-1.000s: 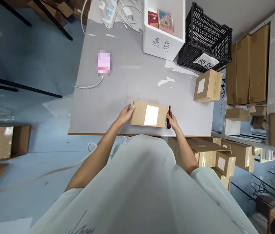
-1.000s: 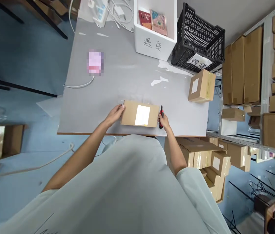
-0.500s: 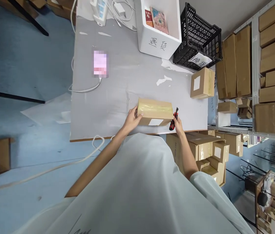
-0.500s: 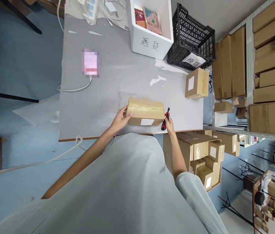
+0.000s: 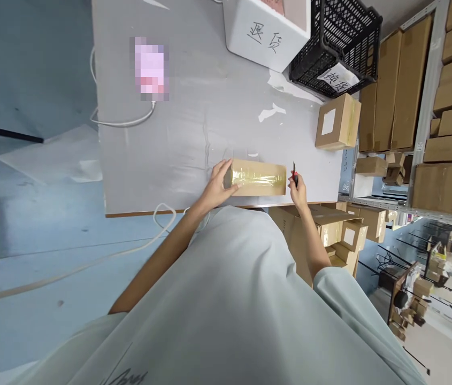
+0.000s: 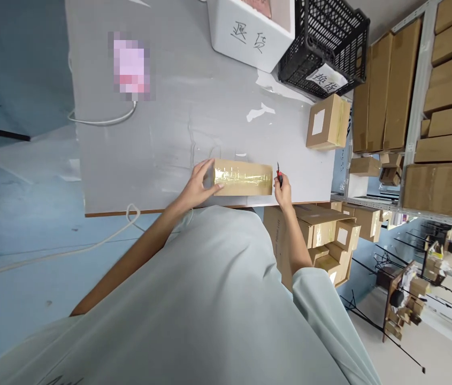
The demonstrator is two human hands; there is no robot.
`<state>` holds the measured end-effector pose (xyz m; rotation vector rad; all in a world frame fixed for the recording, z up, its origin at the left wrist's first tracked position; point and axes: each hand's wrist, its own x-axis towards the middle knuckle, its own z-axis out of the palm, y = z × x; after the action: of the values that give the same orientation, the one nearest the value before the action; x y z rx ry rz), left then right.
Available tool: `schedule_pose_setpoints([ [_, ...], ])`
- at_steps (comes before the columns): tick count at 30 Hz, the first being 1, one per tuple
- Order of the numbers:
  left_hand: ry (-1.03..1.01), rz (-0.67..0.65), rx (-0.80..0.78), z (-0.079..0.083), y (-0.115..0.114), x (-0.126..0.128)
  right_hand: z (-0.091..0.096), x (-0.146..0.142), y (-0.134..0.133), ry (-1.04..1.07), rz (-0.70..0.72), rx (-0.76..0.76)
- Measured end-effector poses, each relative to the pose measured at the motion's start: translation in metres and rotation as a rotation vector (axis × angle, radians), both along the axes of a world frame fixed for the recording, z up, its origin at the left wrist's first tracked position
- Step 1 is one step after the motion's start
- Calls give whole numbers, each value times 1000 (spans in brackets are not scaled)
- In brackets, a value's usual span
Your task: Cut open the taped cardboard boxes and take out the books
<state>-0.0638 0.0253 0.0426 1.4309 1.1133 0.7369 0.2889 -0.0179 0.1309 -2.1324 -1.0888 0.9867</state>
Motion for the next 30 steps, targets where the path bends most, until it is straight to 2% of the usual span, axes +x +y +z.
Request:
schedule_pose_setpoints([
  [3, 7, -49, 26, -2, 10, -1, 24, -13, 12, -66, 251, 26],
  [6, 15, -66, -3, -8, 13, -1, 31, -38, 27, -14, 437, -11],
  [9, -8, -86, -38, -13, 9, -2, 19, -63, 41, 23, 541, -67],
  [14, -61, -104, -53, -16, 3, -3, -8, -84, 55, -90, 758, -60],
  [18, -74, -98, -71, -19, 1, -1, -7, -88, 59, -113, 771, -69],
  [20, -86, -95, -76, -21, 0, -1, 0, -90, 61, -124, 787, -76],
  [22, -96, -91, -76, -21, -1, 0, 12, -95, 63, -182, 865, -103],
  [27, -98, -100, -73, -19, -1, -2, 51, -118, 71, -539, 1216, -307],
  [30, -95, -99, -75, -17, -1, -3, 72, -134, 76, -711, 1367, -395],
])
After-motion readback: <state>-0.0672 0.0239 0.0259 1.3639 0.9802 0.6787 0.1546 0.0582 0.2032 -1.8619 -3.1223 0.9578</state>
